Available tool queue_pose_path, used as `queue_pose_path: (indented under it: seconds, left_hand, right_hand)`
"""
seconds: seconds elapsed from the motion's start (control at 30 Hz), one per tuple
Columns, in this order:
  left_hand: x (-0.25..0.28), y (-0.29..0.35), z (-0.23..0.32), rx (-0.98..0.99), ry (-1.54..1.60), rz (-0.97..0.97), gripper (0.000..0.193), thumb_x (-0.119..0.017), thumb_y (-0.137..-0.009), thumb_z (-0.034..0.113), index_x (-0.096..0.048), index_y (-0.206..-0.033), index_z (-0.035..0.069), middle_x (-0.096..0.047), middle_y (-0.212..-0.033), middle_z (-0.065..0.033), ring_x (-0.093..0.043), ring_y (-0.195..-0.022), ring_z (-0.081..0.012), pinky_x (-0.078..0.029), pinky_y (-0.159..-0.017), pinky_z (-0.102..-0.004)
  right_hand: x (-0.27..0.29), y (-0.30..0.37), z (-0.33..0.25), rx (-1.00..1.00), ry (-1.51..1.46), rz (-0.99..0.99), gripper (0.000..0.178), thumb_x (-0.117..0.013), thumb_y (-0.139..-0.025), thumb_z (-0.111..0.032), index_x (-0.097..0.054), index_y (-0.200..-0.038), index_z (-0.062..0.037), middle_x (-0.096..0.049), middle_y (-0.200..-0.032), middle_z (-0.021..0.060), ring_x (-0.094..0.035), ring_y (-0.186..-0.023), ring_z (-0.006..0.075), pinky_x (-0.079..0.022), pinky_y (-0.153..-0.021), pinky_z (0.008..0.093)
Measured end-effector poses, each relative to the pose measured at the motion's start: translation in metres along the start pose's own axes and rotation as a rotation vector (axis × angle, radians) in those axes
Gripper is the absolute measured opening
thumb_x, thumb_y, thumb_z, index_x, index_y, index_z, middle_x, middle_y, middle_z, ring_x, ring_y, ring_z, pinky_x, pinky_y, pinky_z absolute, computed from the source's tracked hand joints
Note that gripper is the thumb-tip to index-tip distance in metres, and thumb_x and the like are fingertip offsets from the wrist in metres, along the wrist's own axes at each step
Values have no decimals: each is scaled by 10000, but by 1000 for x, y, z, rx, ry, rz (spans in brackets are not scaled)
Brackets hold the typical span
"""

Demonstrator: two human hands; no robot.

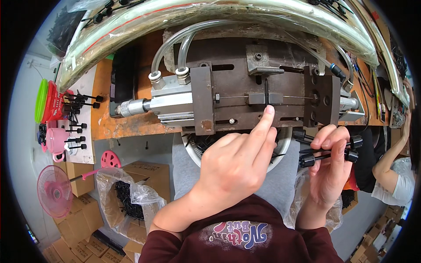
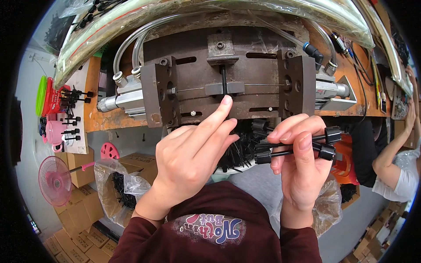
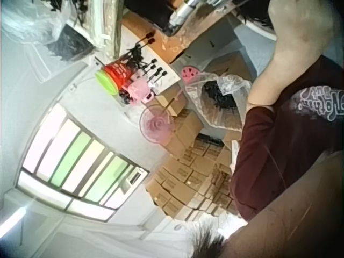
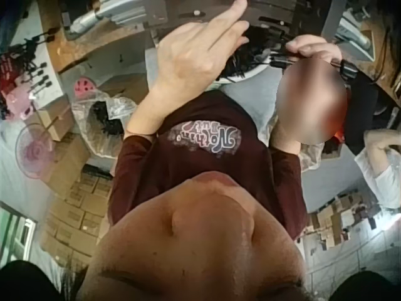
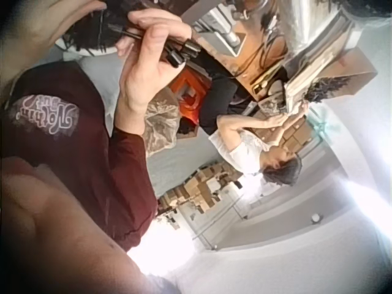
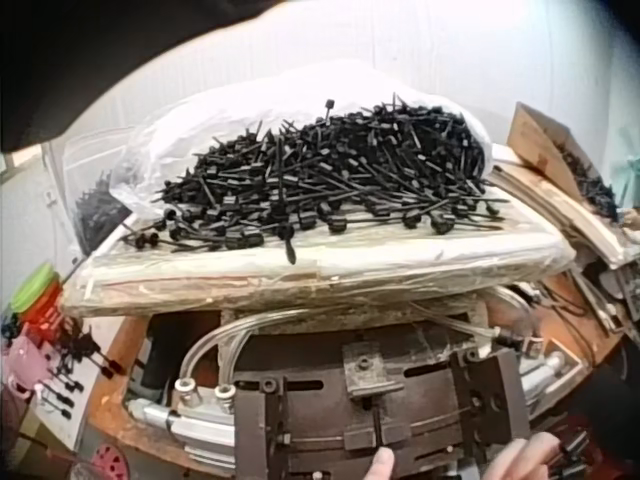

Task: The recorder uses a pneumatic press to assemble small black components.

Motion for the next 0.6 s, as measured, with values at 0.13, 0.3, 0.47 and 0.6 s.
queue_pose_path:
  seconds: [0.13, 0.3, 0.47, 0.6]
  left_hand:
    - [-1, -5, -1, 24, -44, -16, 244, -779, -707, 95, -703, -927, 22, -686, -1151, -112, -642, -633, -151, -490, -559, -251]
    - [-1, -6, -3, 50, -16, -16, 239, -785, -706, 100, -703, -919, 27, -689, -1146, -109, -639, -631, -151, -490, -559, -253]
    - [1, -7, -3, 72, 8, -33, 244, -787, -709, 103, -703, -925, 26, -687, -1149, -106, -651, -664, -158, -493, -570, -256]
    - [5, -6, -9, 90, 161, -13, 296, -795, -701, 112, -712, -973, 29, -687, -1141, -103, -668, -723, -190, -517, -619, -263]
  right_hand:
    - [-1, 2, -4, 11, 26, -3, 242, -569, -982, -215, -505, -909, 6, -587, -900, 180, -512, -512, 96, -444, -431, 186]
    - [-4, 4, -8, -28, 15, -31, 213, -550, -984, -187, -484, -940, 11, -577, -900, 191, -532, -536, 114, -452, -425, 196]
    - [-1, 4, -6, -36, -91, 14, 223, -501, -1008, -207, -462, -932, -1, -573, -884, 186, -521, -547, 104, -442, -423, 186]
    - [4, 5, -2, -59, -88, 54, 225, -472, -1021, -206, -456, -919, -6, -574, -861, 172, -484, -518, 85, -428, -432, 171]
Point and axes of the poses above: each hand's wrist, its own y-axis away from the middle knuckle, its own x-axis out of the back of the hand, z = x × y, the point moved 7 cm from there along -y, towards the middle knuckle
